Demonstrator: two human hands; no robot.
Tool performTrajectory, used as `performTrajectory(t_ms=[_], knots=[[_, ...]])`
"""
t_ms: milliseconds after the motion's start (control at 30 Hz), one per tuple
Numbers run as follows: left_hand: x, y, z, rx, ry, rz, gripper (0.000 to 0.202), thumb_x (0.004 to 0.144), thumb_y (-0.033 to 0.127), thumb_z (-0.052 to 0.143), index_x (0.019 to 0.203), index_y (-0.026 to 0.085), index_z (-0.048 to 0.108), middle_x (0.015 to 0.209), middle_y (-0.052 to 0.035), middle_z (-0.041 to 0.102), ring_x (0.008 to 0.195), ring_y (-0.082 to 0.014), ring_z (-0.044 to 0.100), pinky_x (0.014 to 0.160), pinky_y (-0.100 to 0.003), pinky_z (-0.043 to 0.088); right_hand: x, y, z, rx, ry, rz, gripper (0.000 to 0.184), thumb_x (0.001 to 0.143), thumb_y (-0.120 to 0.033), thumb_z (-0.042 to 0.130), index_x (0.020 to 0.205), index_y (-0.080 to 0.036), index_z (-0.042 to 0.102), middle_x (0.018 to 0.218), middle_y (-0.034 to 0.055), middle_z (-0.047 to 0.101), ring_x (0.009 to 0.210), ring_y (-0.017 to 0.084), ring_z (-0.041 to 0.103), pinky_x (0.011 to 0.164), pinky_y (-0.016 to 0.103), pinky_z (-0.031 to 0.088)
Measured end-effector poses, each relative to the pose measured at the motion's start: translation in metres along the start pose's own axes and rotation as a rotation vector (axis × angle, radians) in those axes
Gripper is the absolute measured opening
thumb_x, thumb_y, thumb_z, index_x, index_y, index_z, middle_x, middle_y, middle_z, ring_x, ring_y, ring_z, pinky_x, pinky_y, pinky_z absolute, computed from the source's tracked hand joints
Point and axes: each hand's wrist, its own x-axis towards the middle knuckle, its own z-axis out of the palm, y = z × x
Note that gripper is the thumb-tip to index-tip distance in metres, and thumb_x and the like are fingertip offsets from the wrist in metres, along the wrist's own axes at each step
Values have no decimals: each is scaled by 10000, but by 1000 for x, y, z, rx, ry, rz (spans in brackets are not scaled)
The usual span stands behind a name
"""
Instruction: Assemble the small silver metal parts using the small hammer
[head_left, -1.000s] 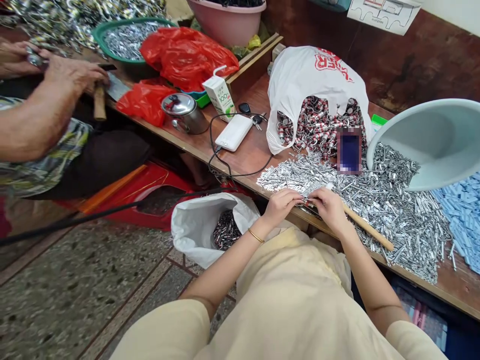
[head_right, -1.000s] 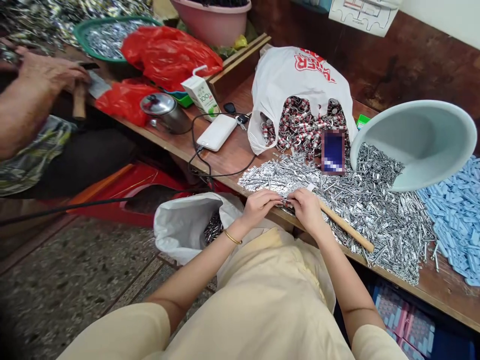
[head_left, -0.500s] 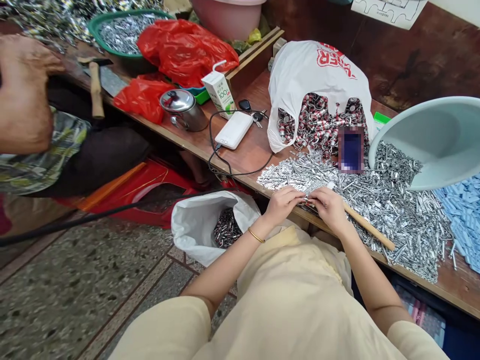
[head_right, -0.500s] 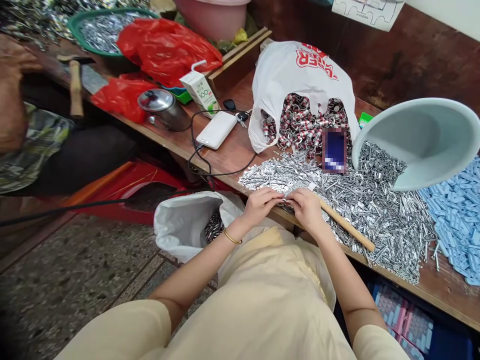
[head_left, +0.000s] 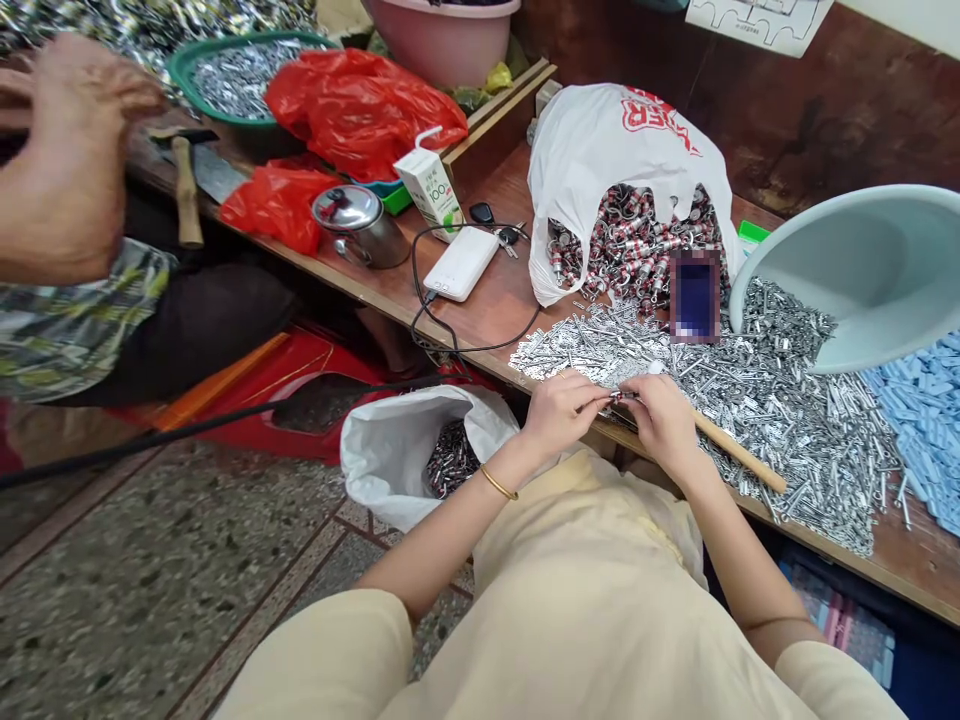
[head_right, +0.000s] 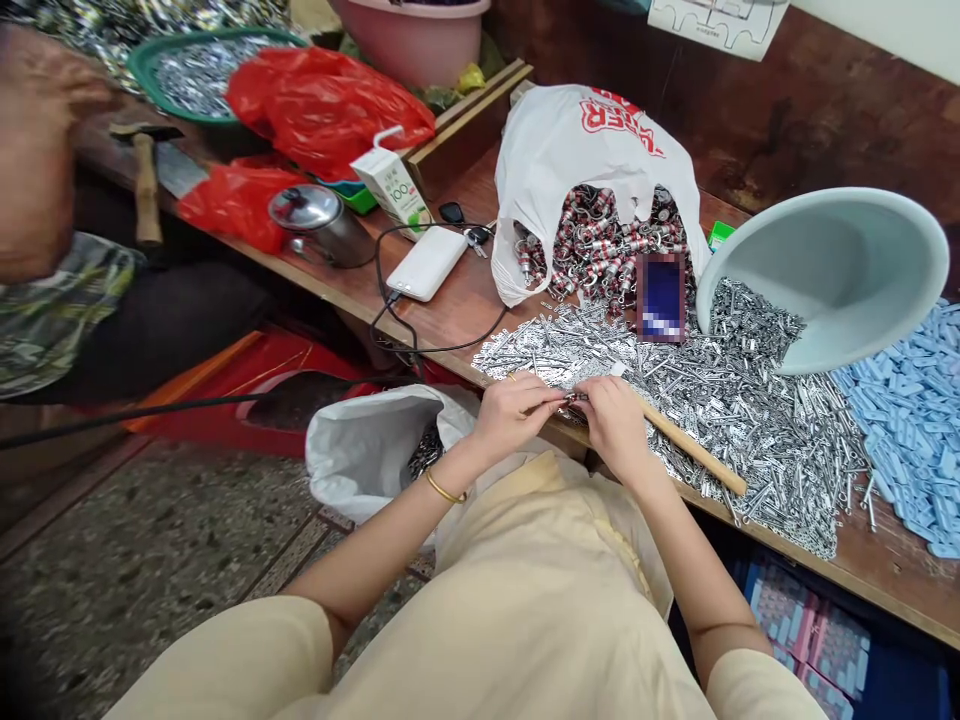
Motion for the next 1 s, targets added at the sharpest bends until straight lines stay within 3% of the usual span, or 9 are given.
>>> performTrajectory(t_ms=[233, 333, 400, 500, 600, 700, 800, 967, 1000], knots=[[9, 6, -32, -170, -137, 106, 180, 971, 221, 626, 938, 203, 802, 740, -36, 727, 695, -142, 609, 711, -300, 484, -3, -5, -19, 164, -128, -112, 211, 1029, -254, 510, 1124, -235, 697, 1078, 99, 698, 955, 213, 663, 815, 361, 551], [9, 8, -37, -260, -190, 79, 165, 960, 253, 651, 932, 231, 812, 713, -28, 701, 706, -149, 603, 739, -314, 489, -7, -10, -24, 277, -154, -78, 185, 1013, -288, 548, 1078, -255, 718, 1029, 79, 710, 897, 193, 674, 783, 344, 560], [5, 12, -29, -335, -129, -23, 143, 943, 286, 680, 918, 249, 816, 775, -39, 711, 788, -166, 627, 788, -324, 509, -11, -15, -24, 342, -95, 5, 175, 998, -311, 568, 1018, -266, 736, 977, 66, 724, 871, 194, 683, 774, 352, 567], [-8, 25, -4, -531, 53, -292, 161, 922, 357, 709, 902, 222, 795, 968, -76, 719, 947, -191, 662, 829, -319, 548, -17, -22, -16, 424, 51, 176, 168, 968, -345, 604, 942, -276, 755, 922, 60, 737, 871, 215, 688, 805, 395, 573], [-21, 40, 21, -747, 189, -536, 230, 948, 400, 667, 939, 181, 737, 946, -69, 715, 857, -165, 676, 758, -279, 574, -26, -28, 0, 522, 162, 353, 193, 943, -403, 628, 896, -268, 758, 893, 70, 728, 869, 234, 681, 803, 425, 576], [-23, 45, 30, -761, 160, -598, 246, 926, 407, 692, 908, 163, 724, 870, -56, 708, 771, -146, 664, 696, -249, 570, -33, -26, 8, 567, 107, 452, 233, 939, -464, 620, 870, -277, 740, 894, 63, 718, 861, 240, 679, 750, 413, 584], [-19, 31, 23, -735, 45, -585, 294, 887, 443, 719, 832, 155, 726, 794, -48, 695, 703, -143, 649, 638, -248, 558, -36, 0, -8, 502, 11, 473, 186, 915, -466, 644, 850, -315, 731, 882, 25, 724, 831, 241, 676, 725, 409, 579], [-11, -15, 0, -673, 42, -698, 362, 773, 485, 795, 851, 137, 734, 781, -51, 717, 688, -153, 645, 659, -275, 552, -42, 87, -68, 130, 225, 637, 230, 894, -400, 566, 858, -212, 694, 924, 113, 704, 921, 291, 600, 884, 499, 465], [-9, -24, -3, -642, 46, -718, 367, 752, 485, 805, 844, 136, 737, 785, -52, 722, 703, -154, 647, 669, -272, 545, -44, 102, -76, -35, 176, 654, 223, 876, -387, 569, 817, -207, 688, 892, 116, 705, 896, 288, 591, 878, 488, 453]])
